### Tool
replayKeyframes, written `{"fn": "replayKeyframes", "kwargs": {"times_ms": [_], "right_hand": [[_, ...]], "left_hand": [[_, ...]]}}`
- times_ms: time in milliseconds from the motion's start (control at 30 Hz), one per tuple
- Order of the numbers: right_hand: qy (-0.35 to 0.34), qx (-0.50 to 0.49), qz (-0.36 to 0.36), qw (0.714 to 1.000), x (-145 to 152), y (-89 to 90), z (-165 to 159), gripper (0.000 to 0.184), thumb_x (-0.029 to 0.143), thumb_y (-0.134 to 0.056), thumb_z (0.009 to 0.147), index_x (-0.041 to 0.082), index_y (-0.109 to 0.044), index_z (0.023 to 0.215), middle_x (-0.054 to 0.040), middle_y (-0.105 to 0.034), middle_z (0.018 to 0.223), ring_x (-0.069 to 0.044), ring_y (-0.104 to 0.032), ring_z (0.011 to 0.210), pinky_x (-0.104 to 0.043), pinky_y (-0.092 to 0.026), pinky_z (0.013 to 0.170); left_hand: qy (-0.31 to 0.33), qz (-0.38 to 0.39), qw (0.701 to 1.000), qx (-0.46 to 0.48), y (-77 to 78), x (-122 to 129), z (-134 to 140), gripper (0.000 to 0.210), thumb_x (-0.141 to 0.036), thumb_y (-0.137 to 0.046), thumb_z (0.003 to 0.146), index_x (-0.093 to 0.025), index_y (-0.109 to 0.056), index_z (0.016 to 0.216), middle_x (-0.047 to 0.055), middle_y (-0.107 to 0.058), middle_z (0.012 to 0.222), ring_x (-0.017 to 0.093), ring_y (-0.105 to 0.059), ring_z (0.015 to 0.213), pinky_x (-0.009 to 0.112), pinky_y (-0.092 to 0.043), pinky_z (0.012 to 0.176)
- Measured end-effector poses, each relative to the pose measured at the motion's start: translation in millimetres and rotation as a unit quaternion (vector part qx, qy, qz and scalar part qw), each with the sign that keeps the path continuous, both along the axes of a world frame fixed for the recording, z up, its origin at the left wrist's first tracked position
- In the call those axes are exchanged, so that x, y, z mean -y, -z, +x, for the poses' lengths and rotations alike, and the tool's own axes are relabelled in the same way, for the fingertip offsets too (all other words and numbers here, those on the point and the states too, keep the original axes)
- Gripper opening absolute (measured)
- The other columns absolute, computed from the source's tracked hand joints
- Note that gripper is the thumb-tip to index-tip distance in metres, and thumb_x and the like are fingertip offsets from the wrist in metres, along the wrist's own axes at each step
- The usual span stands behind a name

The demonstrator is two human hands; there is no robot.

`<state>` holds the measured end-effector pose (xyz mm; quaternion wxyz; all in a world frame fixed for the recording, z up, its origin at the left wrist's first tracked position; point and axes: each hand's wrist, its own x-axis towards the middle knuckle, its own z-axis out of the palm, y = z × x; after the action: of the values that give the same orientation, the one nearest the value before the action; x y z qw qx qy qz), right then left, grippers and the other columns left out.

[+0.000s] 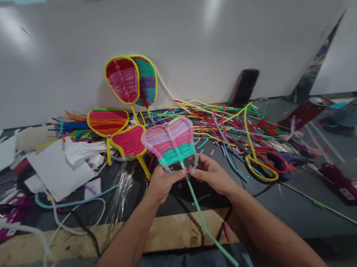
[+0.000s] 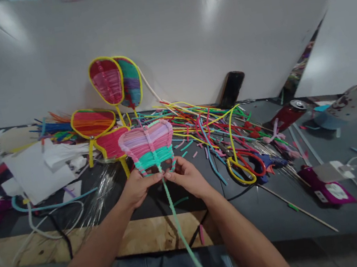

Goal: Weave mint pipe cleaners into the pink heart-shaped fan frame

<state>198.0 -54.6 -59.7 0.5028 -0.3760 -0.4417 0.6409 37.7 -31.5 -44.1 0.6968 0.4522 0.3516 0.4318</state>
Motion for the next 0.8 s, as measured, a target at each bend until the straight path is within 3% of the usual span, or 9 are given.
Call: {"fn": "replayKeyframes", "kwargs": {"times_ms": [100,233,333,400,500,567,633,700,800], "right_hand": [[-0.009,-0.004,-0.021,1.000,-1,1.4,1,0.042,0.030,-0.078,0.065,0.022,-0.053,0.097,0.0037,-0.061,0.077,-0.007,-0.050,0.058,-0.017,-0.033,0.047],[0.017,0.034,-0.017,0.999,-2,6.8,3,0.038,0.032,-0.074,0.069,0.022,-0.051,0.098,0.0060,-0.057,0.068,-0.007,-0.047,0.053,-0.018,-0.034,0.047],[0.032,0.050,0.024,0.998,-2,8.7,3,0.038,0.036,-0.064,0.079,0.023,-0.047,0.110,0.0060,-0.056,0.065,-0.008,-0.047,0.050,-0.020,-0.038,0.049],[0.088,0.105,0.090,0.987,-1,9.2,4,0.033,0.035,-0.056,0.084,0.023,-0.046,0.113,0.0029,-0.060,0.071,-0.010,-0.051,0.055,-0.023,-0.042,0.053],[0.195,0.259,0.237,0.916,1,9.8,4,0.025,0.025,-0.056,0.084,0.025,-0.054,0.109,-0.0013,-0.060,0.086,-0.012,-0.054,0.066,-0.027,-0.047,0.062],[0.222,0.346,0.325,0.852,2,10.1,3,0.025,0.019,-0.058,0.082,0.026,-0.059,0.105,-0.0025,-0.057,0.090,-0.013,-0.054,0.071,-0.029,-0.048,0.066],[0.226,0.387,0.379,0.810,2,10.0,3,0.024,0.017,-0.059,0.081,0.028,-0.062,0.103,-0.0026,-0.054,0.089,-0.014,-0.054,0.075,-0.029,-0.049,0.067],[0.228,0.399,0.404,0.791,2,9.2,3,0.021,0.018,-0.059,0.082,0.029,-0.065,0.099,-0.0023,-0.051,0.085,-0.014,-0.054,0.078,-0.028,-0.049,0.067],[0.219,0.398,0.412,0.790,2,6.6,3,0.016,0.020,-0.061,0.082,0.028,-0.067,0.095,-0.0020,-0.050,0.082,-0.014,-0.053,0.077,-0.027,-0.048,0.065]], "left_hand": [[-0.026,0.004,1.000,-0.001,-1.6,1,3,0.026,-0.020,-0.077,0.062,-0.015,-0.071,0.086,0.005,-0.073,0.080,0.020,-0.066,0.077,0.032,-0.050,0.078],[-0.037,-0.005,0.999,-0.018,-1.6,3,5,0.018,-0.019,-0.078,0.061,-0.013,-0.070,0.076,0.006,-0.072,0.075,0.019,-0.066,0.075,0.030,-0.050,0.076],[-0.047,-0.050,0.997,0.026,-1.3,1,3,0.022,-0.019,-0.078,0.061,-0.014,-0.069,0.080,0.004,-0.072,0.075,0.016,-0.066,0.071,0.027,-0.051,0.069],[-0.049,-0.096,0.993,0.052,-0.9,-1,-1,0.023,-0.019,-0.077,0.062,-0.015,-0.068,0.082,0.004,-0.072,0.076,0.014,-0.065,0.067,0.025,-0.052,0.065],[-0.046,-0.148,0.986,0.063,1.5,-3,-5,0.024,-0.019,-0.077,0.063,-0.015,-0.067,0.085,0.003,-0.072,0.079,0.012,-0.064,0.063,0.023,-0.052,0.060],[-0.039,-0.162,0.984,0.069,4.2,-4,-6,0.026,-0.019,-0.076,0.064,-0.016,-0.066,0.088,0.003,-0.072,0.080,0.012,-0.064,0.063,0.023,-0.052,0.060],[-0.031,-0.163,0.983,0.076,6.8,-3,-5,0.027,-0.019,-0.075,0.065,-0.016,-0.065,0.090,0.002,-0.071,0.078,0.012,-0.064,0.065,0.023,-0.051,0.061],[-0.020,-0.161,0.984,0.075,8.2,-2,-4,0.028,-0.020,-0.075,0.065,-0.015,-0.065,0.090,0.002,-0.070,0.076,0.012,-0.064,0.067,0.023,-0.051,0.061],[-0.013,-0.150,0.987,0.058,6.9,0,-1,0.028,-0.020,-0.076,0.064,-0.015,-0.064,0.088,0.002,-0.069,0.075,0.013,-0.063,0.067,0.023,-0.050,0.060]]}}
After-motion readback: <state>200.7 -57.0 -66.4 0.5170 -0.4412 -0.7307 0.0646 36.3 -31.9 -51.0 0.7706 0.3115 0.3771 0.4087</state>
